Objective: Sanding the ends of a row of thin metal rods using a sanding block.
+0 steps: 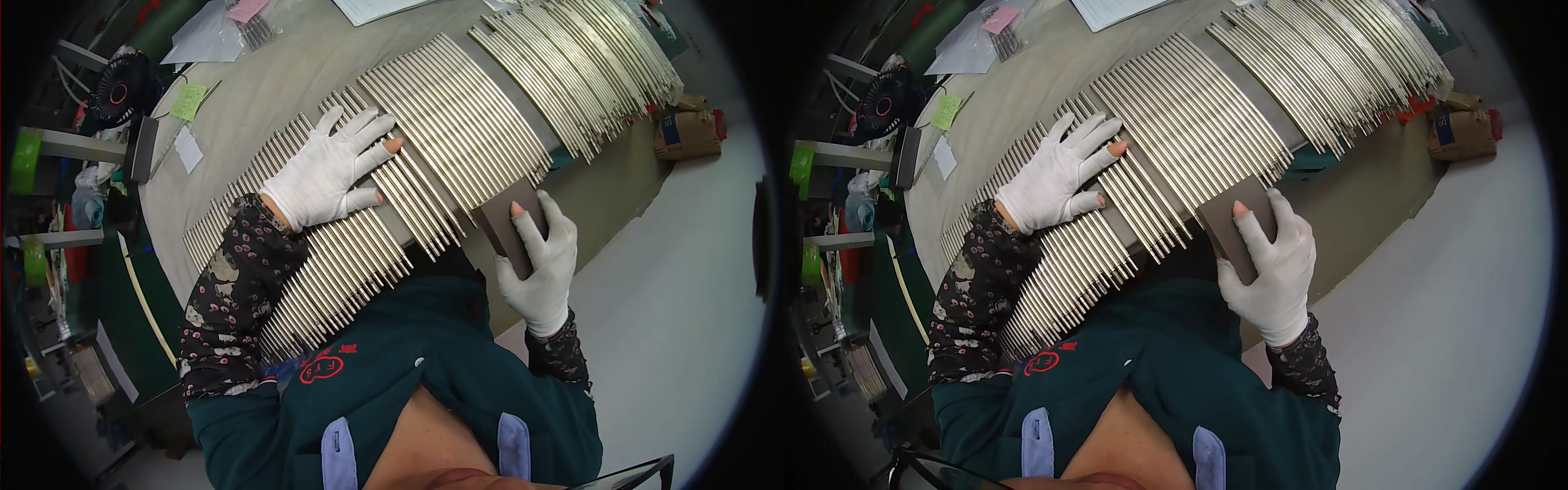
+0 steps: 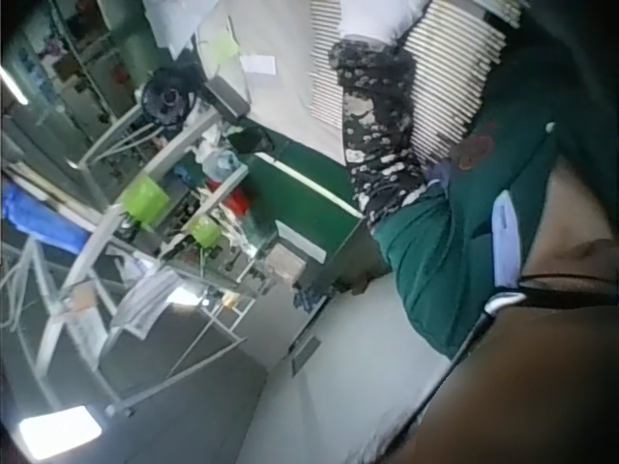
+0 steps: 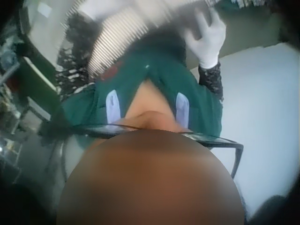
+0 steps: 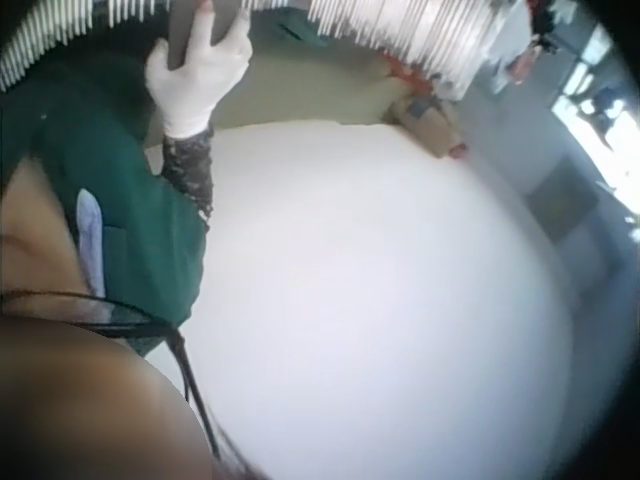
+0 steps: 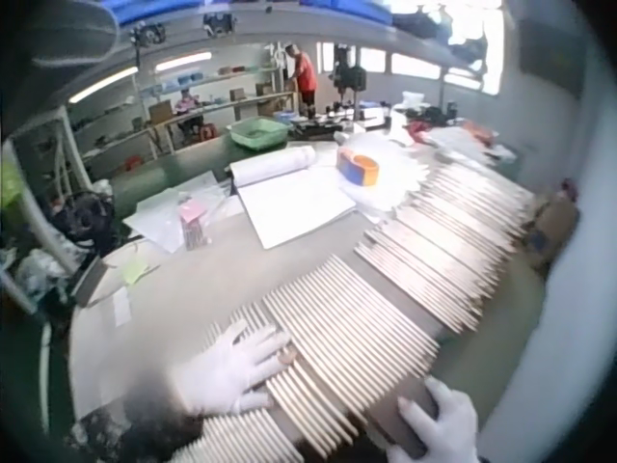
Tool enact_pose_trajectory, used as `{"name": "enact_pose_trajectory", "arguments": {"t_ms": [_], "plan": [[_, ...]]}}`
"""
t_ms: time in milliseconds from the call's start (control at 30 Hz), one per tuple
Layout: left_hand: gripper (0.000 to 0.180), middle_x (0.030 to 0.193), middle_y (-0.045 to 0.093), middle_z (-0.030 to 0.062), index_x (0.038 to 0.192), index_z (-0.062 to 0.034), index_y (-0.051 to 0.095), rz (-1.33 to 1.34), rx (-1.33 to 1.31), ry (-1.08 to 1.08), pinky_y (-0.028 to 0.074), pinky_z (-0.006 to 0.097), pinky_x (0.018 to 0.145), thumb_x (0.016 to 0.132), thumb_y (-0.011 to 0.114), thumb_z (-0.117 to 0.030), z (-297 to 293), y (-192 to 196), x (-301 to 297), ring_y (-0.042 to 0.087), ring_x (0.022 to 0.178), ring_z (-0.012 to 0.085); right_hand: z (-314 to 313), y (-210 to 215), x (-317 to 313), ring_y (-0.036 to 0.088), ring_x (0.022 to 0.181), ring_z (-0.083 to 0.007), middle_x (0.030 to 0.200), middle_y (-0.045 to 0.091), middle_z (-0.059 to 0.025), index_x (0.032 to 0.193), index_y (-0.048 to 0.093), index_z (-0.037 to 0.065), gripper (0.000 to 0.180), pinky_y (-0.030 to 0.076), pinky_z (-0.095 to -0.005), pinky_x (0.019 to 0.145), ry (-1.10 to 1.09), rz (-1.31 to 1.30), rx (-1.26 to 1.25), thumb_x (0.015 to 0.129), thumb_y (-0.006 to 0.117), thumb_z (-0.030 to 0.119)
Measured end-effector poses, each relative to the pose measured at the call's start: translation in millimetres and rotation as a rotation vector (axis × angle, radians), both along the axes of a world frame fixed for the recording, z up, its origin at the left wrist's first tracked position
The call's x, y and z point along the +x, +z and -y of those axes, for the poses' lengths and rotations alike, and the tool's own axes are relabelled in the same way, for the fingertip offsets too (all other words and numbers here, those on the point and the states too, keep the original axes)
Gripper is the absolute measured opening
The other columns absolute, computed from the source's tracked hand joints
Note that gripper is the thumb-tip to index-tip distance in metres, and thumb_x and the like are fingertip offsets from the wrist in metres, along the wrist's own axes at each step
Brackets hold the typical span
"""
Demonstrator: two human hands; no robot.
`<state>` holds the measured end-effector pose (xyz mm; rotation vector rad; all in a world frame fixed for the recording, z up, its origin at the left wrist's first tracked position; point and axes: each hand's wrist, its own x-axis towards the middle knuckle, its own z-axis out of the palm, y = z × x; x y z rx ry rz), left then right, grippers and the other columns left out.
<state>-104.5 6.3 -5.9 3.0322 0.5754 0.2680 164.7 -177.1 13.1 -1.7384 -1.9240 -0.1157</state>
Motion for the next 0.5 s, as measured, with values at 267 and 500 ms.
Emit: {"name": "enact_pose_trajectory", "arguments": {"t_ms": [267,500], "plan": [[0.070,0.148,0.032,0.0179,0.149,-0.0220,0.025,-0.016,-0.002,0.026,0.019,0.058,0.110,0.092,0.029,-0.063,4,-1,-4,0.033,0.135,0.0381,1,7,-14,0.050,0.102,-0.0333,0.130,0.045,-0.0219,0.122,0.058,0.016,0.067,0.043,-0.0413,0.082,0.070,0.058,-0.073,0.057,0.075,0.016],[0.070,0.147,0.034,0.0177,0.149,-0.0219,0.025,-0.012,-0.039,0.024,0.020,0.058,0.110,0.092,0.030,-0.063,5,3,-4,0.033,0.135,0.0379,-39,11,-46,0.051,0.097,-0.0322,0.127,0.045,-0.0231,0.122,0.057,0.015,0.064,0.043,-0.0407,0.074,0.070,0.214,-0.121,0.062,0.074,0.024]]}}
